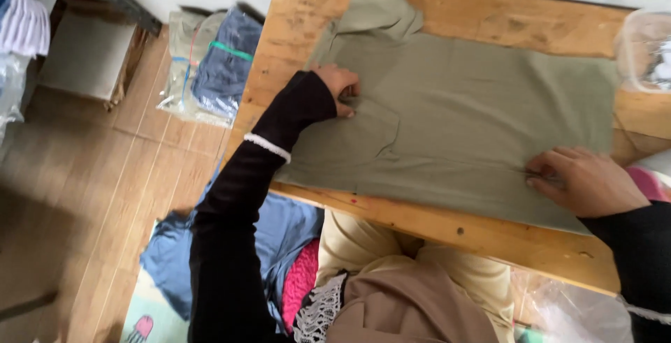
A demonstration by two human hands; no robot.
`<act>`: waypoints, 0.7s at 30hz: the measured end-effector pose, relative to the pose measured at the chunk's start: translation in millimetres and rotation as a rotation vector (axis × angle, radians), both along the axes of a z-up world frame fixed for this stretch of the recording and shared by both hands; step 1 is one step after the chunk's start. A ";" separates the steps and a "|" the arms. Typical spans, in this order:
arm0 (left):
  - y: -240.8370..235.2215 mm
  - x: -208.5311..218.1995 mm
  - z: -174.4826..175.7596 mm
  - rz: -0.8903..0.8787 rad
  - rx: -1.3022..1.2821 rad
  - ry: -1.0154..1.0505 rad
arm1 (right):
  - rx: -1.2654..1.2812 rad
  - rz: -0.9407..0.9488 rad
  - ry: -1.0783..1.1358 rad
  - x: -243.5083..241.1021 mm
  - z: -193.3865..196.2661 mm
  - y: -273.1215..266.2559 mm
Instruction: The person attaches a tag to a folded blue t-shirt, places it in a plastic bag, and sets it aside. They then use a lint roller on a green t-shirt, fold it, and attach a tag to it.
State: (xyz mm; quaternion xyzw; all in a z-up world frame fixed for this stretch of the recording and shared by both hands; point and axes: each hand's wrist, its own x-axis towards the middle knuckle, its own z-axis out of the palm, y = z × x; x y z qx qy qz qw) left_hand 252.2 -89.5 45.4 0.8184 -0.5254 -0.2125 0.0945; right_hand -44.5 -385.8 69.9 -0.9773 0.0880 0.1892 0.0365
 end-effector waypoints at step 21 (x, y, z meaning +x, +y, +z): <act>70.4 -122.5 5.2 -0.006 -0.230 -0.494 | -0.038 0.157 -0.636 -42.2 -34.5 35.2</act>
